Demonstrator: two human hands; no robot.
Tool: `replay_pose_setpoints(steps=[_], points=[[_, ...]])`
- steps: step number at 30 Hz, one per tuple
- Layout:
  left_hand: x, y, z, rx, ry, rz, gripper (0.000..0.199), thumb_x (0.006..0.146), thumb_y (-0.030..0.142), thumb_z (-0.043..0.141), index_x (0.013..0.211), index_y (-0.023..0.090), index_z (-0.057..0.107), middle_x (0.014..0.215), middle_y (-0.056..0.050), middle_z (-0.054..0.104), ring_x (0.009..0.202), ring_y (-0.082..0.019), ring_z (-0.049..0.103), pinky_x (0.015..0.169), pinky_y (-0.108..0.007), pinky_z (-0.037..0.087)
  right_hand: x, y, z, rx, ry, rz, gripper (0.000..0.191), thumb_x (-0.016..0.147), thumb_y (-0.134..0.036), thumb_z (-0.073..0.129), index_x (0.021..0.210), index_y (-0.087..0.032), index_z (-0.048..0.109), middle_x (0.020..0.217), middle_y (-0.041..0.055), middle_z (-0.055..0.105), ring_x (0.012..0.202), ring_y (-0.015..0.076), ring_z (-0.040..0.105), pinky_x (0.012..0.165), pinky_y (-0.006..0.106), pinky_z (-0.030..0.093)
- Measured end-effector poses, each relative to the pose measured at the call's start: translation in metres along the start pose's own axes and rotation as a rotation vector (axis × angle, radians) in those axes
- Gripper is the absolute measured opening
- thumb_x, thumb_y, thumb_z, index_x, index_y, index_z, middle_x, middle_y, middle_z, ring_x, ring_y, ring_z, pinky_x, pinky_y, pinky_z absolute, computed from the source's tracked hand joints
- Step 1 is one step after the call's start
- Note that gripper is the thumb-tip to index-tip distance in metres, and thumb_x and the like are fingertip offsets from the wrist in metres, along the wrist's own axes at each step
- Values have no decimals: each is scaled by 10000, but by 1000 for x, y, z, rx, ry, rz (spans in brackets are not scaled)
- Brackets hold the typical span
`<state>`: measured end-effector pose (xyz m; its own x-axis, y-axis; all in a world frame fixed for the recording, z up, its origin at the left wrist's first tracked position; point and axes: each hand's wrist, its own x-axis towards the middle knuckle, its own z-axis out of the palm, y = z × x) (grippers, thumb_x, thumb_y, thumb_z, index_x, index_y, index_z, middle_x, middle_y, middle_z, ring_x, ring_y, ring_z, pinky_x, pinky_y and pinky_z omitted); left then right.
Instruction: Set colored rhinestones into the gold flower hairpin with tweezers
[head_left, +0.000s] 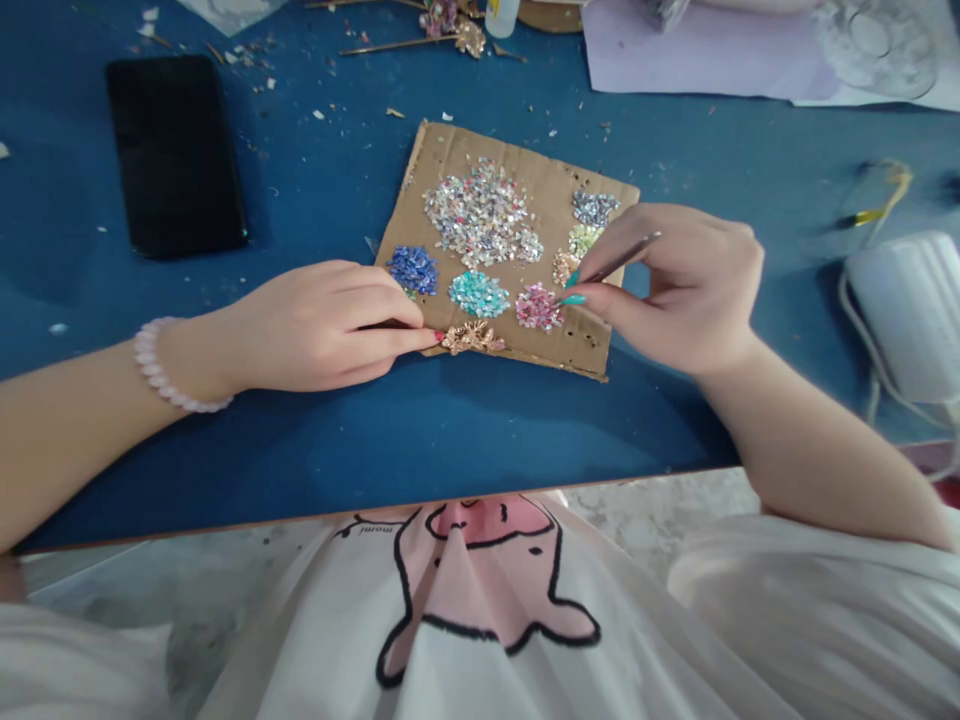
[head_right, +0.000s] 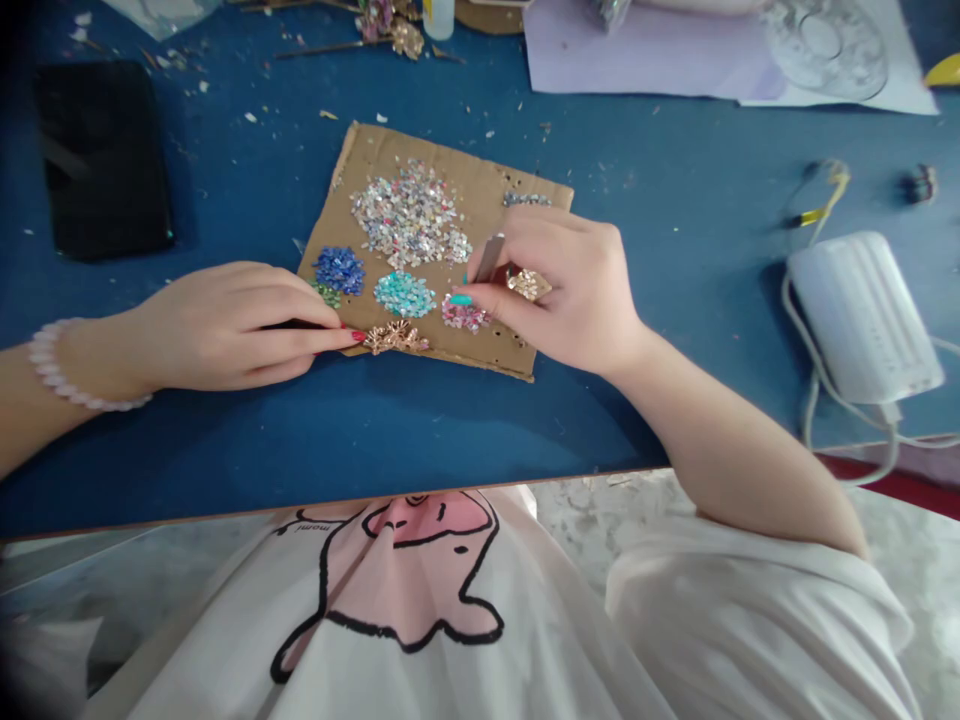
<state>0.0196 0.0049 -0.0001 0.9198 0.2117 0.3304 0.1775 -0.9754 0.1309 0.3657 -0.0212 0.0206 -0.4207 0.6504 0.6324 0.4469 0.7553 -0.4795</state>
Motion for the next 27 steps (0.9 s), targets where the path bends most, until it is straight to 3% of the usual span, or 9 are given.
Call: replay_pose_setpoints(steps=[7, 14, 22, 27], points=[[0, 0, 1, 5, 3, 5, 274, 1086, 245, 528, 1218, 316, 757, 1089, -53, 818, 1009, -231, 754, 875, -375, 555, 0, 1, -1, -19, -94, 54, 287, 946, -488, 791, 745, -313, 684, 715, 17, 739, 651, 224, 685, 613, 414, 587], [1, -1, 0, 60, -6, 35, 283, 1101, 256, 500, 1200, 292, 764, 1041, -60, 820, 986, -231, 762, 850, -376, 564, -1, 1, 0, -12, -49, -52, 184, 940, -314, 812, 811, -308, 681, 725, -9, 747, 657, 203, 708, 588, 376, 572], [2, -1, -1, 77, -11, 36, 291, 1107, 270, 492, 1190, 281, 771, 1028, -64, 824, 989, -230, 779, 863, -380, 588, 0, -1, -2, -5, -34, -40, 160, 933, -294, 800, 820, -306, 688, 762, 8, 788, 698, 218, 737, 622, 390, 595], [1, -1, 0, 75, -17, 33, 301, 1106, 276, 486, 1201, 287, 771, 1024, -67, 825, 1007, -236, 783, 869, -388, 601, 0, -2, -2, -26, -65, 27, 240, 933, -407, 805, 754, -310, 676, 721, 7, 762, 666, 224, 705, 607, 410, 586]])
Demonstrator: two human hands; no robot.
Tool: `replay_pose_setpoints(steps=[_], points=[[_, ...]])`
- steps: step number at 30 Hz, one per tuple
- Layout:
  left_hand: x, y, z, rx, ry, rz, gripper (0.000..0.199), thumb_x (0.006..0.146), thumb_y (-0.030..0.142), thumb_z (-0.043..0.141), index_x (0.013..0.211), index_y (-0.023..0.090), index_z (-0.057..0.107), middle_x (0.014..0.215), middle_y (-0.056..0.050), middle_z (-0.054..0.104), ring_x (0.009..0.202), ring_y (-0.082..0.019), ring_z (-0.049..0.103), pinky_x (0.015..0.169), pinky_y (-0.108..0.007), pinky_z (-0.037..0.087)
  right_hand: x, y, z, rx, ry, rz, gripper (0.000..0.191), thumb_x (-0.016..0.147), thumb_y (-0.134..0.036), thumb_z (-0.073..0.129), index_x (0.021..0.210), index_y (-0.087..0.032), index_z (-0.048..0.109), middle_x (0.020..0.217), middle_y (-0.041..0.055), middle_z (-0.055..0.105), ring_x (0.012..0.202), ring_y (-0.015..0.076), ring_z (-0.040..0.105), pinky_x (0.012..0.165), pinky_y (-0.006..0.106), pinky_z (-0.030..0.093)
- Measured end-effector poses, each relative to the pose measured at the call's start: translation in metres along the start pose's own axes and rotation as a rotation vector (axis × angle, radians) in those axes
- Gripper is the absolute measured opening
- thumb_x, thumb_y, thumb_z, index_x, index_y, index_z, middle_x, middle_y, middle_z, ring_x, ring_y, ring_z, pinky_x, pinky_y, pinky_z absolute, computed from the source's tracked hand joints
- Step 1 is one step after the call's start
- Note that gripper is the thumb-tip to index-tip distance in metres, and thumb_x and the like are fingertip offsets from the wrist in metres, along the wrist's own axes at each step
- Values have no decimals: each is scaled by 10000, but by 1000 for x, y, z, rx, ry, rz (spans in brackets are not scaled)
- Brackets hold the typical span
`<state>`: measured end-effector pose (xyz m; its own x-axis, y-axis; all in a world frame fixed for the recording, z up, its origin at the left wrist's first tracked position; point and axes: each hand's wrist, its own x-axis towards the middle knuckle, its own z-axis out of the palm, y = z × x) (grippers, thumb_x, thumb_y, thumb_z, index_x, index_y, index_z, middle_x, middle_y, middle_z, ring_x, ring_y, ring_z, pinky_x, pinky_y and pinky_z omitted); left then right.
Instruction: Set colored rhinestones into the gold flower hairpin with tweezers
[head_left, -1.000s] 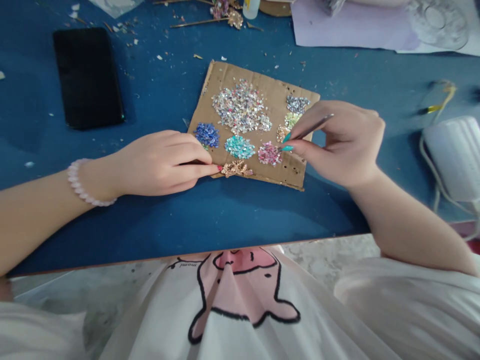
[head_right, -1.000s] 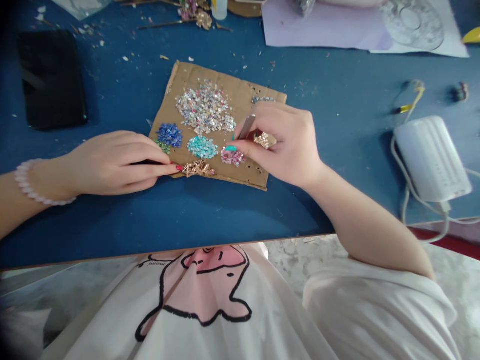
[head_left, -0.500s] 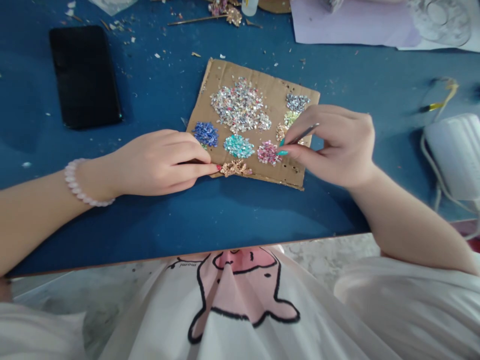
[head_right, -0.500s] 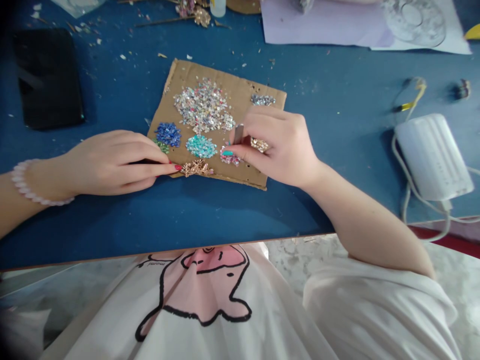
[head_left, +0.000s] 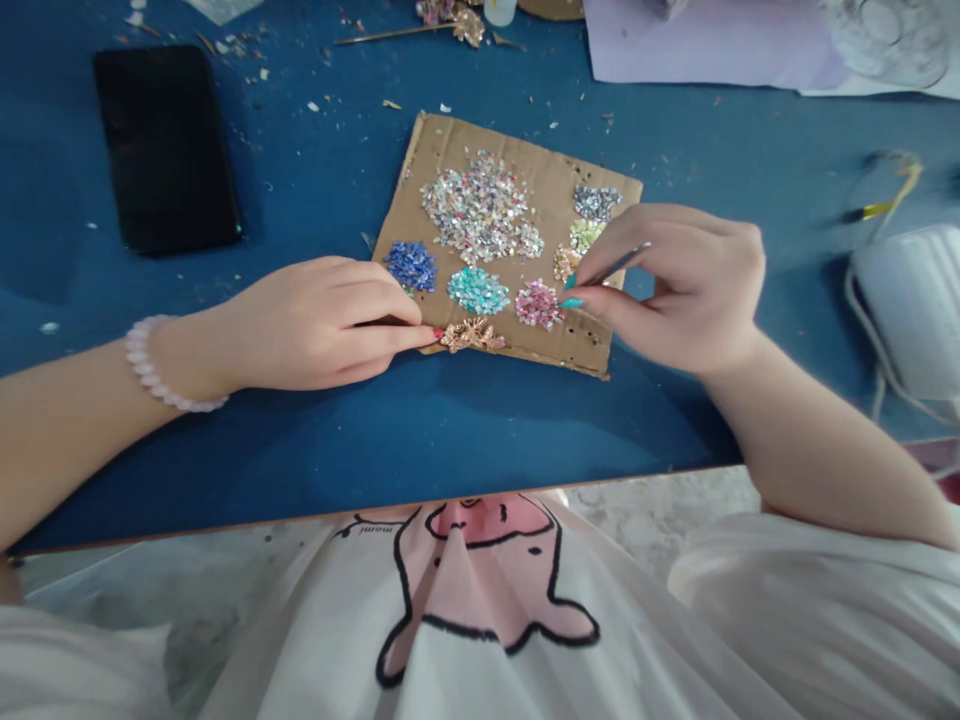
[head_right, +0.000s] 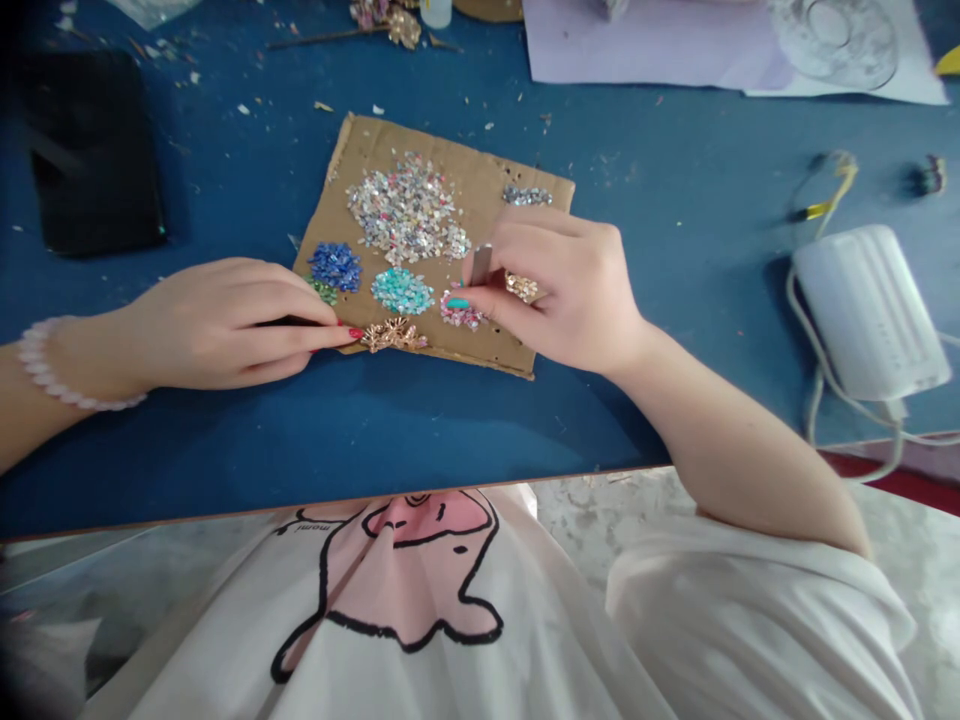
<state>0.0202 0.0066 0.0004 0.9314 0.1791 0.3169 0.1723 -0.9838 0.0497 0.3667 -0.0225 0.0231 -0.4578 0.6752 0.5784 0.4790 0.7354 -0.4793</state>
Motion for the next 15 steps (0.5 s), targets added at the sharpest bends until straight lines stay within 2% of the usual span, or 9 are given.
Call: replay_pose_setpoints(steps=[3, 7, 9, 11, 15], points=[[-2, -1, 1, -17, -51, -44, 327, 1108, 310, 469, 1216, 309, 778, 1008, -72, 822, 1037, -240, 779, 898, -399, 612, -1, 0, 0, 6, 6, -33, 224, 934, -363, 801, 765, -305, 665, 720, 9, 755, 655, 220, 699, 580, 399, 560], [-3, -1, 0, -15, -57, -41, 320, 1111, 305, 479, 1231, 299, 776, 1038, -62, 815, 1027, -215, 771, 909, -377, 615, -1, 0, 0, 13, -18, -44, 232, 948, -335, 791, 766, -296, 653, 729, 3, 752, 645, 211, 702, 566, 389, 546], [-1, -1, -1, 1, -49, -19, 300, 1112, 273, 494, 1241, 274, 765, 1078, -58, 814, 1029, -205, 768, 914, -364, 609, -1, 0, 0, 13, -32, -22, 229, 958, -348, 776, 767, -297, 660, 738, 7, 755, 650, 216, 705, 581, 398, 554], [0, 0, -2, 8, 10, 24, 279, 1107, 248, 504, 1223, 250, 757, 1078, -70, 817, 990, -214, 769, 864, -370, 599, -2, 0, 0, 8, -40, -19, 226, 961, -350, 767, 768, -298, 662, 730, 7, 748, 645, 219, 700, 581, 400, 548], [1, 1, -1, -4, 41, 35, 256, 1098, 233, 517, 1224, 266, 737, 1081, -81, 823, 965, -235, 778, 834, -395, 591, -2, 1, -1, -6, -31, -58, 190, 945, -286, 771, 787, -295, 666, 728, 0, 734, 652, 211, 690, 573, 381, 528]])
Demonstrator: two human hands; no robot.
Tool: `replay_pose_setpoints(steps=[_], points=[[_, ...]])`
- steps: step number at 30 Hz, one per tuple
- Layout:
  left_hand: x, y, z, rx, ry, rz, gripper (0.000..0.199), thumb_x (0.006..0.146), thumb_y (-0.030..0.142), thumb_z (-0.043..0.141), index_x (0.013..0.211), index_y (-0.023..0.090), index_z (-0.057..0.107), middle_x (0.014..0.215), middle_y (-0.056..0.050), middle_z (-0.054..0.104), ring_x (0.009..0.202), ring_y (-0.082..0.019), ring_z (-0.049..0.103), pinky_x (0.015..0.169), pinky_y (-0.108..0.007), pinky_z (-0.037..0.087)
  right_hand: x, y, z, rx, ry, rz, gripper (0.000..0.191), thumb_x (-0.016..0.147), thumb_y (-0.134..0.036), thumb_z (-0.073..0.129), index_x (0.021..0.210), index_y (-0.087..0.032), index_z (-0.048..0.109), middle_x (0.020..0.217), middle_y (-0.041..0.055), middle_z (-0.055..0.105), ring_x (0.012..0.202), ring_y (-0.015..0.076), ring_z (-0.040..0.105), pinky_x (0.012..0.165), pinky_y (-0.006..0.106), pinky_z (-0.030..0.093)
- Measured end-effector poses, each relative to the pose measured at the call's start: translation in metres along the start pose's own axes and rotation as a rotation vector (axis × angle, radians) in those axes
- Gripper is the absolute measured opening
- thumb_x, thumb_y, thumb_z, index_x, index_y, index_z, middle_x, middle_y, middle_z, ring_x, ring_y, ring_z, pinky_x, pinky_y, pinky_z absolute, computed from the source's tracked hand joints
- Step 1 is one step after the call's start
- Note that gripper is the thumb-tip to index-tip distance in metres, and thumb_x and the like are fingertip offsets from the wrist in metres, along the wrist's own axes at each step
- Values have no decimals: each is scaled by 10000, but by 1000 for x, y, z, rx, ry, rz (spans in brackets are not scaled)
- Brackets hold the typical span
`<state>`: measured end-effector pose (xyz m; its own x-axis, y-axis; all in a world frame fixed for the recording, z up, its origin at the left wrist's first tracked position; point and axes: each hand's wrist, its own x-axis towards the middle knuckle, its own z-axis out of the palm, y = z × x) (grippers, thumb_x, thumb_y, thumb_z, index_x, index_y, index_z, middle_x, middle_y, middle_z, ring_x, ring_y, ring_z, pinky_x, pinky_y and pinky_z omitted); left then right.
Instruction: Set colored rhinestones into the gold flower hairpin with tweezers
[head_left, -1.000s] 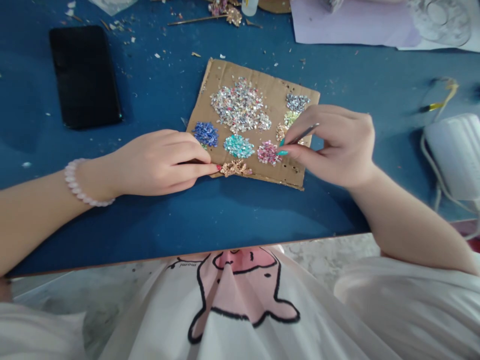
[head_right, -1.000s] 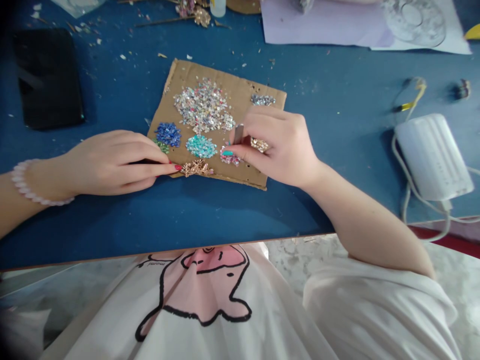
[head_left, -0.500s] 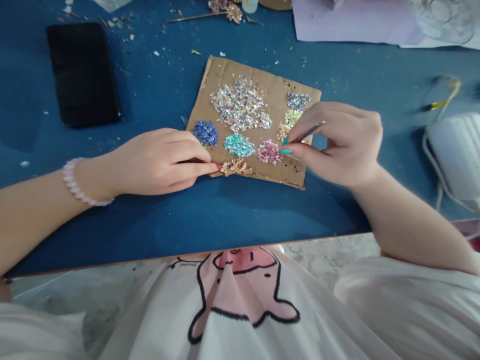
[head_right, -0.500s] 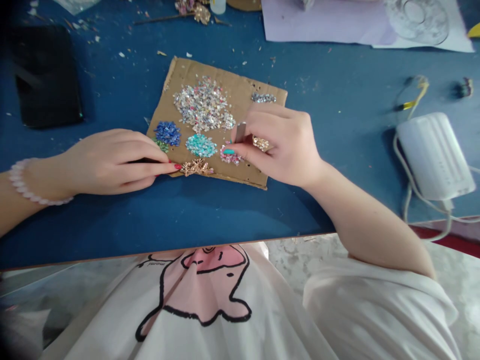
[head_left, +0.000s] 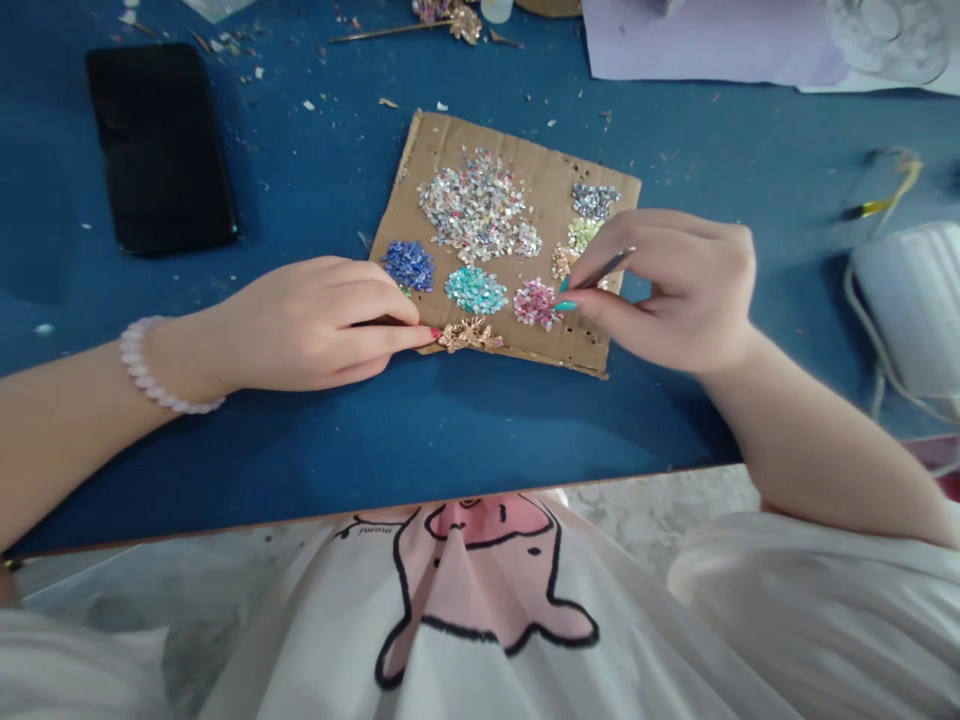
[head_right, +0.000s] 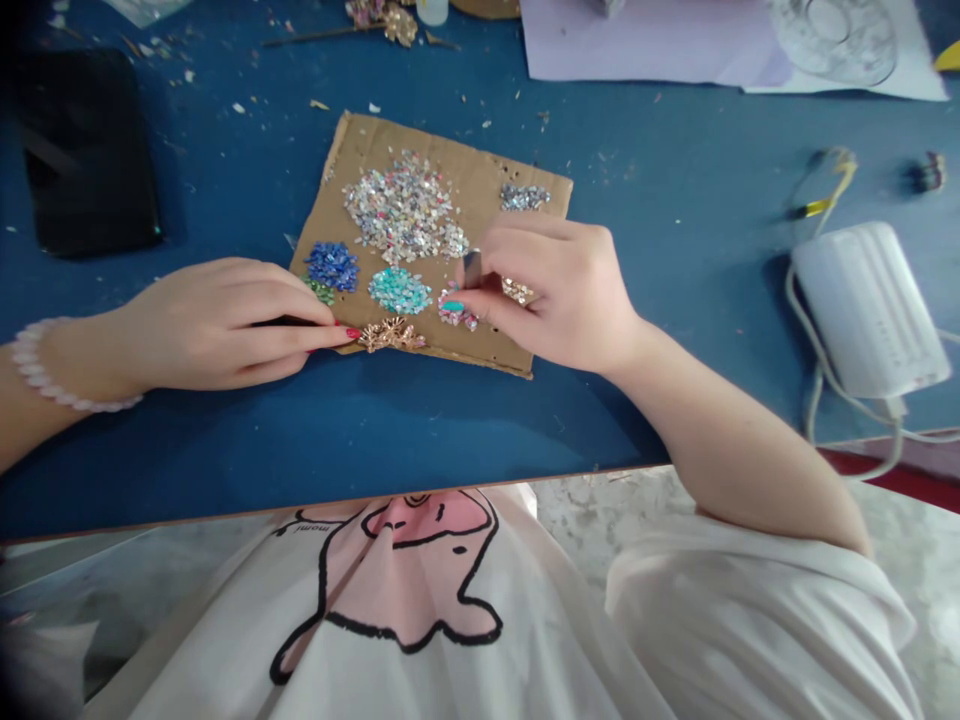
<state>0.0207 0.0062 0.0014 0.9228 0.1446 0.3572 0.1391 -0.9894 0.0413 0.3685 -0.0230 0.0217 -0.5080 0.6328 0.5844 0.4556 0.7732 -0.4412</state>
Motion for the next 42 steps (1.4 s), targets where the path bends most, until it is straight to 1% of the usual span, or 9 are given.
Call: replay_pose_setpoints(steps=[6, 10, 14, 16, 20, 23, 27, 36, 42], points=[[-3, 0, 0, -56, -84, -96, 305, 1108, 291, 484, 1243, 341, 753, 1051, -61, 824, 1024, -230, 791, 907, -407, 628, 2, 0, -3, -22, -22, 30, 217, 937, -338, 763, 751, -299, 657, 702, 4, 708, 637, 210, 666, 571, 386, 531], [-2, 0, 0, -63, -67, -94, 308, 1103, 276, 495, 1226, 318, 774, 1060, -63, 822, 1014, -221, 785, 907, -383, 630, 2, 0, -4, -37, -32, -26, 202, 958, -283, 737, 783, -293, 636, 708, -3, 706, 642, 199, 670, 560, 364, 520], [-3, -1, 2, -53, -12, -38, 281, 1101, 278, 527, 1225, 270, 778, 1084, -62, 822, 998, -218, 771, 887, -358, 622, -1, 3, 0, -52, 45, -53, 199, 962, -313, 747, 802, -287, 632, 728, 2, 728, 657, 207, 696, 582, 367, 548], [-4, -2, 3, -111, -8, -65, 280, 1091, 285, 538, 1232, 304, 780, 1112, -59, 823, 1011, -226, 772, 913, -366, 624, -2, 5, 2, -55, 76, -62, 211, 961, -340, 759, 799, -281, 637, 721, 7, 729, 654, 206, 696, 579, 364, 551], [-6, -3, 5, -190, -23, -120, 278, 1073, 289, 567, 1247, 348, 776, 1144, -52, 820, 1028, -242, 776, 939, -390, 627, -2, 5, 2, -57, 37, -26, 254, 992, -395, 735, 784, -282, 643, 728, 14, 736, 667, 213, 706, 589, 372, 570], [-6, -4, 5, -148, -7, -73, 287, 1071, 268, 567, 1272, 325, 764, 1154, -67, 819, 1011, -252, 779, 897, -397, 625, 0, 3, 1, -55, 13, -8, 280, 997, -421, 737, 772, -282, 644, 731, 17, 739, 669, 215, 704, 611, 382, 587], [-6, -4, 5, -102, 16, -27, 292, 1067, 253, 572, 1293, 302, 751, 1163, -78, 819, 992, -256, 781, 858, -395, 621, 1, 2, -1, -78, -6, 0, 276, 984, -391, 761, 758, -275, 654, 743, 19, 757, 676, 210, 703, 631, 377, 600], [-5, -4, 4, -147, 0, -63, 305, 1072, 265, 557, 1279, 320, 774, 1162, -67, 818, 994, -241, 788, 894, -387, 635, 0, 3, -4, -69, 16, -110, 231, 957, -218, 792, 788, -267, 642, 772, -6, 754, 687, 196, 717, 609, 336, 543], [-6, -4, 5, -135, -25, -89, 314, 1072, 285, 541, 1269, 338, 780, 1117, -60, 821, 1000, -242, 786, 916, -398, 645, 1, 3, -5, -79, 33, -123, 230, 976, -254, 786, 803, -261, 634, 779, -15, 732, 690, 174, 698, 590, 311, 489]])
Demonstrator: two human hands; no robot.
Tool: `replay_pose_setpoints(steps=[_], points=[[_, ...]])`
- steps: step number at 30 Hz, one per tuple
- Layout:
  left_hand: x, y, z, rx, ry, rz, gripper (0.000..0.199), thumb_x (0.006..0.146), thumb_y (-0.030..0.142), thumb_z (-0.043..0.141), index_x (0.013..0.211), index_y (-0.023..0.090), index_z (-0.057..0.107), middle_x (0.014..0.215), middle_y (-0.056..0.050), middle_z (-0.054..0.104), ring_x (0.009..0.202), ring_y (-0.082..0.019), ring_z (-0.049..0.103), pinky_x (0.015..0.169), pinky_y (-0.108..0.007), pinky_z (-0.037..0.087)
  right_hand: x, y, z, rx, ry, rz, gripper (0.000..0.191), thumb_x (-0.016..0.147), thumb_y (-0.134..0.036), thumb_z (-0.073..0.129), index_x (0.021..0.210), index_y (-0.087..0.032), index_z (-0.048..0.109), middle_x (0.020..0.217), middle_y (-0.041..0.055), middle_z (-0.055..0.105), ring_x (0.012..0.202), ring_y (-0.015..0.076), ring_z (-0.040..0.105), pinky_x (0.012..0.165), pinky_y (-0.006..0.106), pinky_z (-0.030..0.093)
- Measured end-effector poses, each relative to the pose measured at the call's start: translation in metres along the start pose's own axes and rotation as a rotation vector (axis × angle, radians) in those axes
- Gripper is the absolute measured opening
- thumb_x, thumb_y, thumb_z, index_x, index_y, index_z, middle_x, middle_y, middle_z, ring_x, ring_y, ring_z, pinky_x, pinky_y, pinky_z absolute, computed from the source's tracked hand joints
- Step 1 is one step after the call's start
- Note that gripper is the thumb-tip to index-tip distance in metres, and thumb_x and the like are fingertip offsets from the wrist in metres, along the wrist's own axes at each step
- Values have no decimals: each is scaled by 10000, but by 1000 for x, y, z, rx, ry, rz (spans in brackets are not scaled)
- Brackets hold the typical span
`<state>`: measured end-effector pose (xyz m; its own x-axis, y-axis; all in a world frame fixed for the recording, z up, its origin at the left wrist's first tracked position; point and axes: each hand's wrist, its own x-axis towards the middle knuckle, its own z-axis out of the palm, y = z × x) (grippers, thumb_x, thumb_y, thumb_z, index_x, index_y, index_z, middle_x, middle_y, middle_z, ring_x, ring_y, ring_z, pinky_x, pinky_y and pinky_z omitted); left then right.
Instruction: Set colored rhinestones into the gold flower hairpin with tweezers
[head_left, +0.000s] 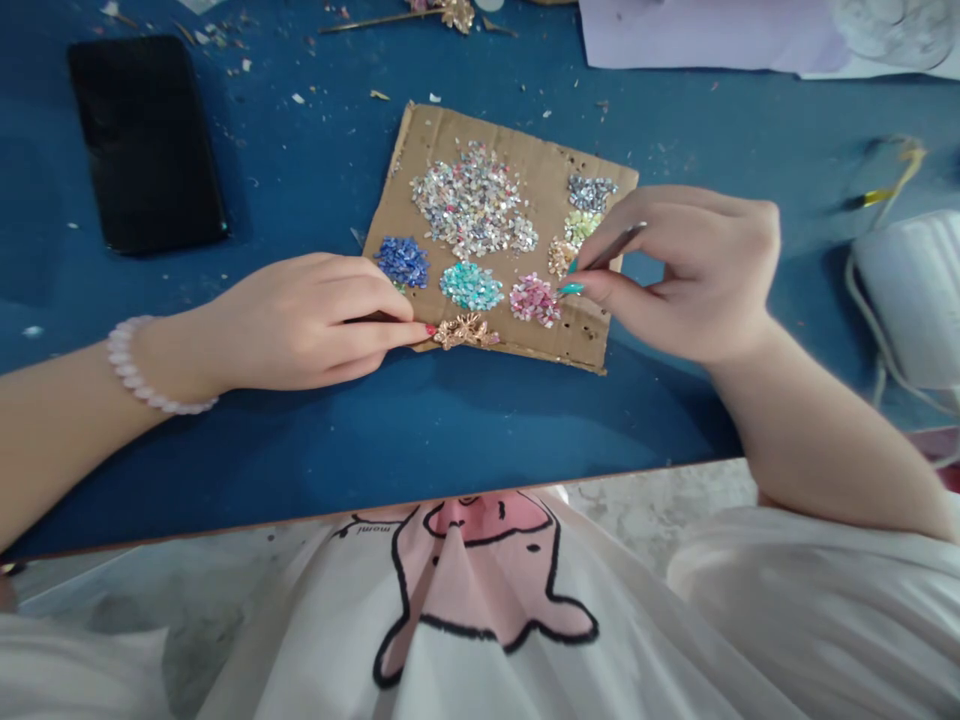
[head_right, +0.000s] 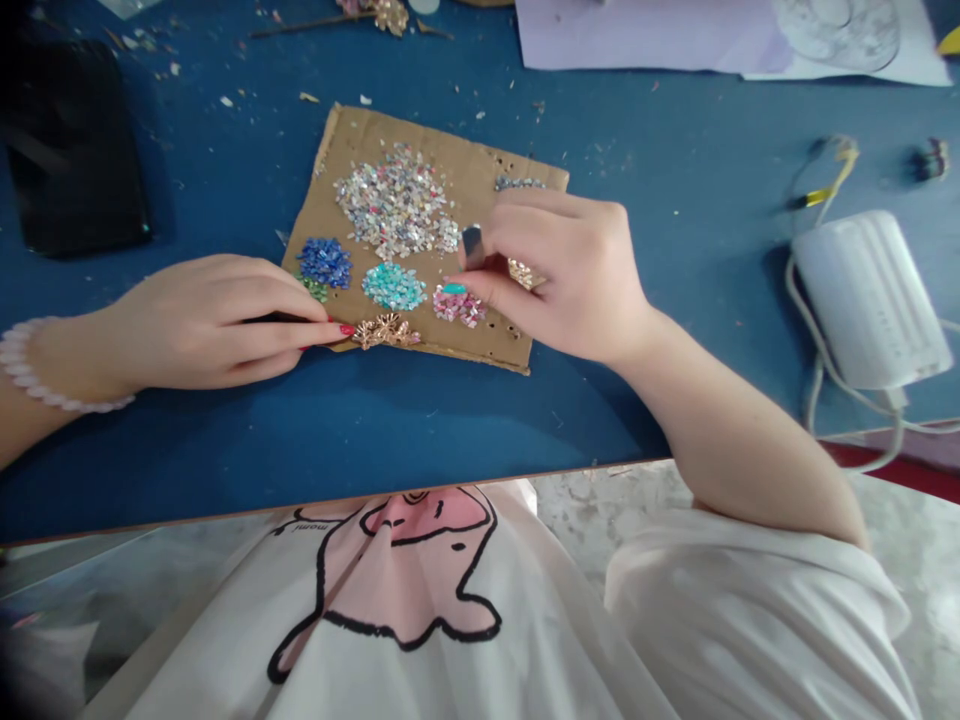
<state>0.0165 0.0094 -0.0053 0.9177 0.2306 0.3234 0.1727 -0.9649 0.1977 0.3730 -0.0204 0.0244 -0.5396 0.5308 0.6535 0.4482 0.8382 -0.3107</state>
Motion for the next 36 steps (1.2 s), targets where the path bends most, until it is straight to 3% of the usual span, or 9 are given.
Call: replay_pose_setpoints(steps=[6, 12, 19, 26, 32, 36], points=[[0, 0, 0, 32, -13, 13, 311, 1086, 304, 525, 1268, 325, 776, 1105, -60, 817, 1012, -246, 788, 897, -402, 651, -1, -1, 1, 17, -32, 20, 237, 977, -229, 764, 789, -260, 623, 757, -13, 722, 681, 176, 681, 584, 317, 474], [-2, 1, -2, 38, -49, -14, 313, 1100, 305, 527, 1310, 327, 758, 1132, -51, 810, 1064, -230, 772, 998, -390, 632, 0, -2, 0, 13, -25, 24, 244, 981, -233, 766, 794, -261, 610, 759, -14, 712, 688, 174, 672, 597, 313, 472], [-1, -1, 1, 6, 3, -1, 310, 1072, 307, 554, 1295, 359, 764, 1099, -53, 821, 1005, -242, 794, 936, -397, 648, -1, -2, 0, 20, -22, 34, 270, 995, -265, 742, 761, -268, 608, 764, -13, 721, 696, 182, 673, 603, 324, 482], [0, 1, 0, -9, 3, -21, 284, 1066, 312, 551, 1245, 367, 765, 1054, -56, 819, 986, -252, 782, 889, -412, 649, -1, -3, -3, -40, -57, 146, 285, 990, -392, 726, 750, -290, 613, 748, -3, 729, 685, 213, 698, 608, 373, 535], [5, 1, -3, 128, 57, 115, 255, 1076, 272, 563, 1265, 260, 734, 1119, -35, 803, 963, -195, 725, 826, -350, 601, 0, -3, -4, -64, -66, 83, 250, 996, -329, 714, 775, -287, 606, 747, -3, 728, 682, 209, 700, 609, 368, 546], [7, 2, -6, 159, 44, 131, 236, 1090, 237, 559, 1253, 212, 729, 1129, -38, 788, 967, -175, 699, 837, -340, 586, 0, -1, 0, -59, -32, 37, 237, 989, -311, 750, 790, -272, 628, 740, -12, 734, 675, 188, 702, 586, 336, 527]])
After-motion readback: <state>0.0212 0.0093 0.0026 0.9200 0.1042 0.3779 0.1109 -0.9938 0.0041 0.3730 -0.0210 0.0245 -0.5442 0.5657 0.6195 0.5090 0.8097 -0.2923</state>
